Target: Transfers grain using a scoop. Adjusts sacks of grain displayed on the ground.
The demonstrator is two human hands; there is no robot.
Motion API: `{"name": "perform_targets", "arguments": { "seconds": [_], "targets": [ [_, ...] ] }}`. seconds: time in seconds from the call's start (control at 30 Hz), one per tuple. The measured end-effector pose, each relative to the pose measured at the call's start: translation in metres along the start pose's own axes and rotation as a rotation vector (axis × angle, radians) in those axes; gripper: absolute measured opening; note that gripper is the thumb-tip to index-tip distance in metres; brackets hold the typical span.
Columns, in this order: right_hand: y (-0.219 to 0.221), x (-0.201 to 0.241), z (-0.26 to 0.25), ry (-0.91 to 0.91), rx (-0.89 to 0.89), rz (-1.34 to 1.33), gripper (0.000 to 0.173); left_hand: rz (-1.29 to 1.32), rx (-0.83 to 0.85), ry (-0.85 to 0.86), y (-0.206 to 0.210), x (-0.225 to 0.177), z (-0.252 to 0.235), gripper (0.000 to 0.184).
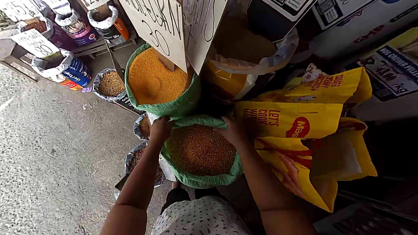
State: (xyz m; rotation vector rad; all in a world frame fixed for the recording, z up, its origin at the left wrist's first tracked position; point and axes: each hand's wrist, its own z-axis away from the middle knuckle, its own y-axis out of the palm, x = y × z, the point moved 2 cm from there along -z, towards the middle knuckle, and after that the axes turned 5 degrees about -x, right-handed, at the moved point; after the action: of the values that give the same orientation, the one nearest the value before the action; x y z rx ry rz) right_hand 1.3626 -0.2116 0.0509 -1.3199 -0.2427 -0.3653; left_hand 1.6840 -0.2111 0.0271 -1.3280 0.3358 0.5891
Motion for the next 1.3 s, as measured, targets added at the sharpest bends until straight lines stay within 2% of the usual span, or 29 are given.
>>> {"name": "perform_targets", "arguments": {
  "seconds": [0.07, 0.1, 0.13, 0.2, 0.27, 0.33, 0.4, 0.5, 0.53, 0.6, 0.63, 0.67, 0.73, 0.8, 0.87, 0.97, 1.03, 1.1, 1.17, 1.3],
  "targets": [
    [0.012, 0.017, -0.005, -0.091, 0.022, 0.089, 0.039, -0.156, 0.012, 0.105, 0.007, -0.021, 0.008, 0.042],
    [0.014, 0.020, -0.012, -0.070, 0.040, 0.086, 0.033, -0.221, 0.020, 0.134, 0.012, -0.028, 0.009, 0.038],
    [0.014, 0.019, -0.023, -0.025, 0.059, 0.044, 0.037, -0.266, 0.022, 0.153, 0.017, -0.032, 0.008, 0.032],
    [0.015, 0.003, -0.054, 0.106, 0.099, -0.213, 0.050, -0.256, 0.070, 0.101, 0.024, -0.034, 0.002, 0.027],
    [0.017, -0.012, -0.079, 0.297, 0.177, -0.490, 0.049, -0.131, 0.172, -0.021, 0.025, -0.032, -0.005, 0.033],
    [0.020, -0.019, -0.093, 0.389, 0.202, -0.611, 0.044, 0.033, 0.249, -0.114, 0.028, -0.022, -0.013, 0.037],
    [0.017, -0.010, -0.101, 0.283, 0.208, -0.493, 0.049, 0.198, 0.270, -0.214, 0.034, -0.008, -0.022, 0.040],
    [0.012, 0.024, -0.085, -0.128, 0.191, -0.129, 0.060, 0.436, 0.255, -0.404, 0.046, 0.015, -0.032, 0.038],
    [0.016, 0.035, -0.078, -0.240, 0.173, -0.010, 0.058, 0.500, 0.251, -0.439, 0.049, 0.021, -0.034, 0.036],
    [0.026, 0.046, -0.074, -0.346, 0.163, 0.114, 0.032, 0.613, 0.220, -0.499, 0.051, 0.022, -0.034, 0.034],
    [0.029, 0.047, -0.079, -0.331, 0.176, 0.110, 0.027, 0.654, 0.209, -0.520, 0.050, 0.021, -0.034, 0.036],
    [0.030, 0.046, -0.088, -0.283, 0.215, 0.069, 0.030, 0.674, 0.194, -0.521, 0.048, 0.019, -0.032, 0.037],
    [0.033, 0.038, -0.112, -0.164, 0.321, -0.085, 0.039, 0.617, 0.166, -0.408, 0.041, 0.018, -0.022, 0.040],
    [0.040, 0.030, -0.131, -0.071, 0.433, -0.164, 0.045, 0.391, 0.160, -0.233, 0.028, 0.010, -0.005, 0.044],
    [0.048, 0.029, -0.140, 0.007, 0.518, -0.231, 0.044, 0.126, 0.136, -0.142, 0.022, -0.003, 0.010, 0.054],
    [0.057, 0.025, -0.146, 0.123, 0.578, -0.371, 0.044, -0.079, 0.158, -0.111, 0.023, -0.007, 0.017, 0.029],
    [0.061, 0.022, -0.148, 0.184, 0.584, -0.440, 0.041, -0.018, 0.227, -0.177, 0.021, 0.006, 0.005, 0.029],
    [0.064, 0.024, -0.153, 0.149, 0.607, -0.367, 0.040, 0.196, 0.283, -0.271, 0.024, 0.029, -0.010, 0.030],
    [0.066, 0.031, -0.157, -0.006, 0.618, -0.183, 0.039, 0.383, 0.323, -0.341, 0.036, 0.050, -0.020, 0.028],
    [0.048, 0.074, -0.129, -0.299, 0.347, 0.109, 0.031, 0.508, 0.375, -0.460, 0.050, 0.058, -0.031, 0.026]
  ]
}}
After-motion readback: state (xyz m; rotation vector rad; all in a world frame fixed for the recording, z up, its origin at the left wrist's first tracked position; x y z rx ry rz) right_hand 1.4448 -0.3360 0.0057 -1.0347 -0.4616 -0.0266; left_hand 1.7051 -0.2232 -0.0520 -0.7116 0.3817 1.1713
